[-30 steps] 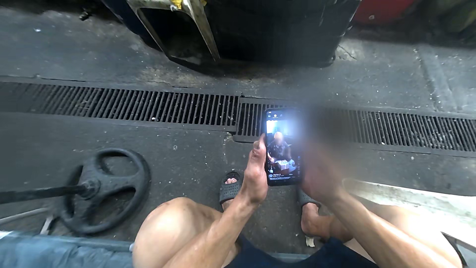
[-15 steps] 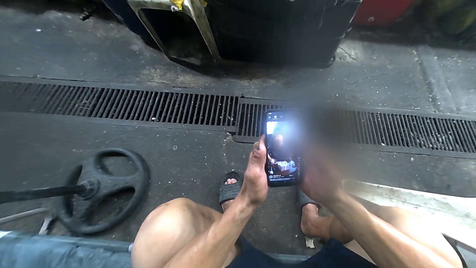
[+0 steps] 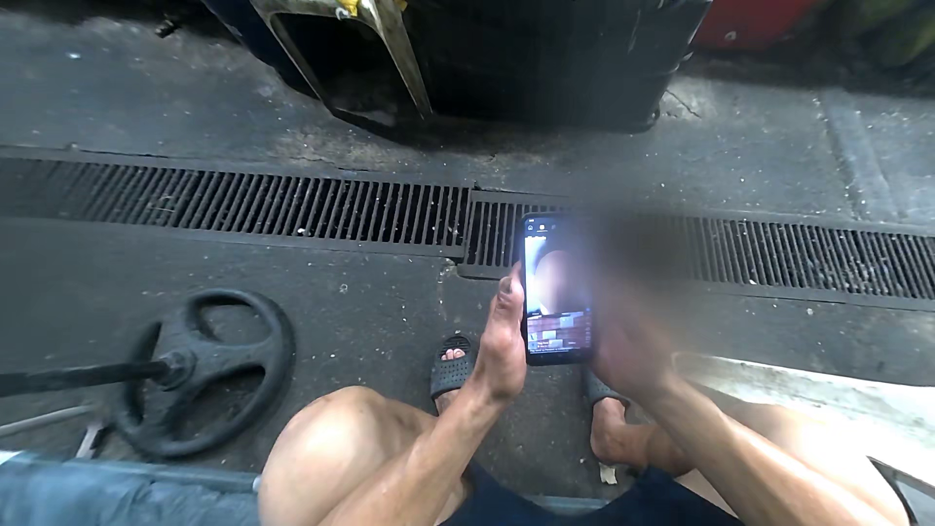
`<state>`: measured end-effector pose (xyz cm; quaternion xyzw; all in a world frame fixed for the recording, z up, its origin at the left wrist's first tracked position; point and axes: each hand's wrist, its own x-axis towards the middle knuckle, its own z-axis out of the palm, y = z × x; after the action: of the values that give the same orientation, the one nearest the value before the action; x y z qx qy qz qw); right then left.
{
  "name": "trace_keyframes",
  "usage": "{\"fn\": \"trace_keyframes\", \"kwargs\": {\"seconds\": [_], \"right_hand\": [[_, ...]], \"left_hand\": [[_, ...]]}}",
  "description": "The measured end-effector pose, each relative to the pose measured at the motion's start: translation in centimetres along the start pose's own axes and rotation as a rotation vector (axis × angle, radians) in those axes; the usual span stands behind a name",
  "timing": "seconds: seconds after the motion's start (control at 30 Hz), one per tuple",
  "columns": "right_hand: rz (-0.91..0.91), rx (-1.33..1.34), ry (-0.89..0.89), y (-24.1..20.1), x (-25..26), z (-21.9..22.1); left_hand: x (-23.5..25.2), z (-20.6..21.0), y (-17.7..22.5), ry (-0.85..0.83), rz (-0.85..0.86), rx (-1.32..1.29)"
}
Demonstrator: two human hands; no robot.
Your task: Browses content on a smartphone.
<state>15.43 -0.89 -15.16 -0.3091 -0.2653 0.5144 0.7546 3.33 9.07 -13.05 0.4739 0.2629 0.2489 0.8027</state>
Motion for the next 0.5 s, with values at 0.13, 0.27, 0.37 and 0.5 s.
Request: {"fn": "trace_keyframes", "kwargs": {"seconds": [0.13,0.27,0.37,0.5], "right_hand": [[0.011,0.011,0.011,-0.06,-0.12,0.1],[0.012,0.007,0.01,-0.14,-0.16,0.13],[0.023,0.001,0.023,-0.18,-0.2,0.19],[0.013,-0.002,0.027,-0.11,-0.17,0.19]], "left_hand": [[-0.01,0.03,0.04,-0.007,-0.004,-0.013],[-0.01,0.08,0.02,-0.009,-0.001,-0.018],[-0.07,0.07,0.02,-0.001,0.0,-0.005],[-0.12,0.09,0.02,0.013,-0.002,0.017]]}}
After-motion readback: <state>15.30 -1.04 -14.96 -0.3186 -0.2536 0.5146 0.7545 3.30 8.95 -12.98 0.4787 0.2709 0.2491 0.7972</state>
